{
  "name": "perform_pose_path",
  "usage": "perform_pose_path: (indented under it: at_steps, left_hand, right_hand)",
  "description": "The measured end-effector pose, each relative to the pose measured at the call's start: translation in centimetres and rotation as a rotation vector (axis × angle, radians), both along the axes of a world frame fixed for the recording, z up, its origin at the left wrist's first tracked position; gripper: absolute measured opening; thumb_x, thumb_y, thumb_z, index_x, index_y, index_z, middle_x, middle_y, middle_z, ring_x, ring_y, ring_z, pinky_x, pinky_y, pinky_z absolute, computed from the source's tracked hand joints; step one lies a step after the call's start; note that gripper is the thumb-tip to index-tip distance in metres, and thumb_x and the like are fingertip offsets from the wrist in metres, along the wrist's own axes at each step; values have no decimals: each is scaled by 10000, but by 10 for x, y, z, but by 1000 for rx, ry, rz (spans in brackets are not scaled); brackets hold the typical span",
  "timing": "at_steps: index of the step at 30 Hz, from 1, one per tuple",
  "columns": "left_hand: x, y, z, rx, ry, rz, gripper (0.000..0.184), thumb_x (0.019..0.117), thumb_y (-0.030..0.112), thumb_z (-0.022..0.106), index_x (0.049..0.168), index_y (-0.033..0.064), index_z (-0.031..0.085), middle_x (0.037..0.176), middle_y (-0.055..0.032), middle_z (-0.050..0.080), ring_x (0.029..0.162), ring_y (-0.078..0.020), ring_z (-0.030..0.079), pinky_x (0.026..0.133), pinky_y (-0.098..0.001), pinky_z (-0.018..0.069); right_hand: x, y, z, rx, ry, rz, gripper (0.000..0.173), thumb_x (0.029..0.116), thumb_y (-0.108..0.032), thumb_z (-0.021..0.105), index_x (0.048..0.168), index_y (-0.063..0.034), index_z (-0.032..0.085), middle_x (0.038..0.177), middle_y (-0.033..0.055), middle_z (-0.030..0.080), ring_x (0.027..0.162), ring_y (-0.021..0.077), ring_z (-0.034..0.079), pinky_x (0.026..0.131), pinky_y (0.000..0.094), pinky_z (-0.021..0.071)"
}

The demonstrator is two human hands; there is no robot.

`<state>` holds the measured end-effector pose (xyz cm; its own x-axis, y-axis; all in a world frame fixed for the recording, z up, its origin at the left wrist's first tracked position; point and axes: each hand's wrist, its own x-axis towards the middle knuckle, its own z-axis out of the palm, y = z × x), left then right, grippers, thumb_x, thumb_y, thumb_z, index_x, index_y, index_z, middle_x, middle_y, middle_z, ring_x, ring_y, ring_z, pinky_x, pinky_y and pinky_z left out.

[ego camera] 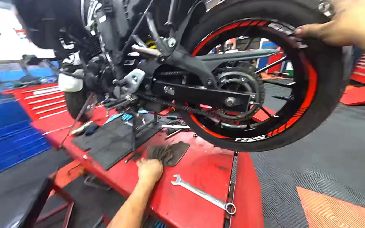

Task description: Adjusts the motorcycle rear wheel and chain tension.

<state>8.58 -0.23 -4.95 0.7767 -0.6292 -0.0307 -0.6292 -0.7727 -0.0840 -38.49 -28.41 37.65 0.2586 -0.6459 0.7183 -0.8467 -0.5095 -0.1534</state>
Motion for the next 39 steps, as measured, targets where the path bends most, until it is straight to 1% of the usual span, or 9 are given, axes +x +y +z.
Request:
perform_pose_path:
  at_steps: [6, 8, 11, 15, 17, 23, 27, 32, 39]
  left_hand:
    - [1, -11, 13, -39, -44, -38, 349, 898, 360, 617, 1047, 71, 745, 1120, -135, 744, 1133, -340, 682, 1115, -688, 359]
    - [6, -10, 18, -106, -22, -14, 477, 853, 443, 680, 1158, 78, 713, 1165, -150, 733, 1158, -357, 671, 1098, -685, 376]
    - [-7, -3, 50, -357, 106, -13, 1042, 726, 637, 794, 1495, 26, 448, 1373, -266, 603, 1307, -498, 531, 1118, -750, 299]
    - [-49, -44, 130, -1116, 767, -141, 829, 968, 721, 477, 1491, 78, 478, 1339, -225, 628, 1213, -383, 620, 998, -621, 507]
    - [-60, -72, 174, -1406, 1213, -91, 1032, 851, 902, 388, 1483, 91, 479, 1375, -216, 605, 1199, -378, 619, 958, -601, 518]
    - [-72, -113, 238, -1817, 1246, 100, 818, 772, 576, 822, 1357, 61, 573, 1294, -179, 663, 1179, -348, 660, 937, -605, 576]
    - [-76, -106, 238, -1728, 1191, 122, 875, 782, 643, 772, 1404, 75, 536, 1349, -187, 631, 1206, -367, 637, 933, -618, 555]
    - [-64, -111, 231, -1722, 1145, 138, 941, 750, 711, 756, 1407, 75, 533, 1340, -203, 622, 1190, -377, 627, 917, -624, 540]
    - [-76, -91, 183, -1489, 954, 5, 1005, 847, 845, 527, 1448, 41, 477, 1230, -265, 621, 1051, -409, 621, 831, -643, 520]
  right_hand:
    - [7, 21, -23, -119, -117, -75, 869, 839, -785, 590, 1408, -128, 564, 1285, 321, 621, 1192, 573, 576, 921, 800, 408]
    - [4, 34, -41, -219, -180, -59, 724, 929, -645, 593, 1394, -91, 575, 1388, 267, 560, 1222, 516, 571, 937, 747, 447]
    - [6, 81, -98, -283, -248, 91, 462, 1046, -393, 497, 1332, -44, 596, 1291, 271, 591, 1141, 480, 613, 889, 694, 494]
    - [8, 137, -251, 212, -323, 445, 248, 1014, -350, 613, 1132, -158, 717, 890, 49, 722, 763, 218, 703, 686, 520, 605]
    - [-3, 138, -339, 473, -282, 534, 256, 968, -427, 648, 1080, -218, 744, 822, -32, 728, 699, 140, 699, 653, 438, 617]
    - [-82, 149, -432, 870, -181, 456, 400, 947, -484, 684, 1158, -149, 741, 947, 60, 758, 860, 222, 724, 830, 527, 588]
    - [-111, 111, -391, 418, -151, 284, 381, 919, -570, 644, 984, -211, 753, 822, 13, 710, 744, 205, 678, 674, 534, 565]
    - [-87, 116, -220, -18, 7, 26, 326, 990, -426, 625, 1063, -130, 739, 956, 151, 712, 879, 385, 701, 711, 647, 547]
    - [3, 91, -24, -383, 160, -104, 644, 928, -588, 606, 1206, -7, 618, 1247, 288, 612, 989, 536, 647, 675, 711, 503]
